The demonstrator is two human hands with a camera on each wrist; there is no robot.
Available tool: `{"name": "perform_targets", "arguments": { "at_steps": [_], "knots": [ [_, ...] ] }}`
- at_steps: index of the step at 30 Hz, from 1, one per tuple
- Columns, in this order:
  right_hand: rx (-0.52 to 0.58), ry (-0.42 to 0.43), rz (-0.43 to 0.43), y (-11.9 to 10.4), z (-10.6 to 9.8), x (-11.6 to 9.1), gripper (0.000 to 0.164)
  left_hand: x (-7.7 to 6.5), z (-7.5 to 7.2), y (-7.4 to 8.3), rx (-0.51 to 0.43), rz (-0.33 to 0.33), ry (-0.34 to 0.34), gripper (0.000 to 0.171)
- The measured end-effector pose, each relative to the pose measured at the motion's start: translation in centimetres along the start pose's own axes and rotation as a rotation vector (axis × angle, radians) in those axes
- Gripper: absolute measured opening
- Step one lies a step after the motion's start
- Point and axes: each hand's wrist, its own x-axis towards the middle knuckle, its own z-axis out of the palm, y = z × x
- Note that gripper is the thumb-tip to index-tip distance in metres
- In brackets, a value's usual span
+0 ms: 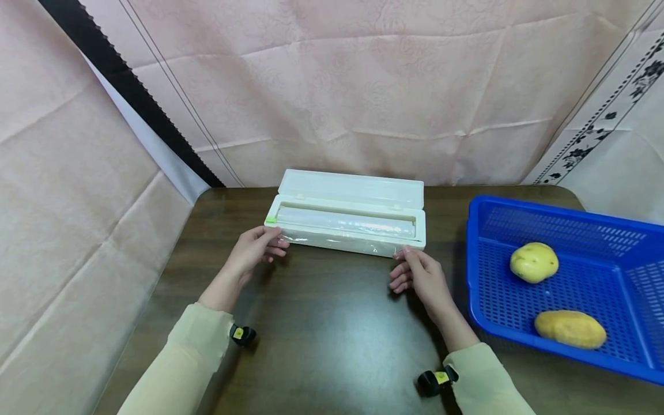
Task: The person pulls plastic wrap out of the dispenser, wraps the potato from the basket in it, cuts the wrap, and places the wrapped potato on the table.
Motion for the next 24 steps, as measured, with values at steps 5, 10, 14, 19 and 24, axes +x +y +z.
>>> {"name": "perform_targets", "arguments": {
  "at_steps": [5,10,14,19,24],
  "knots": [
    [-0.006,-0.007,0.032,0.0,0.0,0.1,0.067,0.0,-0.2,0.0,-0.007,0.002,-0.001,0.03],
    [-0.011,-0.024,0.071,0.0,0.1,0.2,0.069,-0.1,-0.4,0.1,-0.015,0.006,-0.005,0.03],
    [0.0,-0.025,0.085,0.0,0.3,0.4,0.069,-0.2,-0.4,0.1,-0.023,0.003,-0.007,0.03],
    [0.016,0.024,0.069,0.1,0.7,0.4,0.058,-0.2,-0.4,0.1,-0.026,-0.002,-0.015,0.029],
    [0.034,0.076,-0.012,0.1,1.0,0.3,0.048,-0.2,-0.4,0.1,-0.042,0.016,-0.02,0.027]
  ]
}}
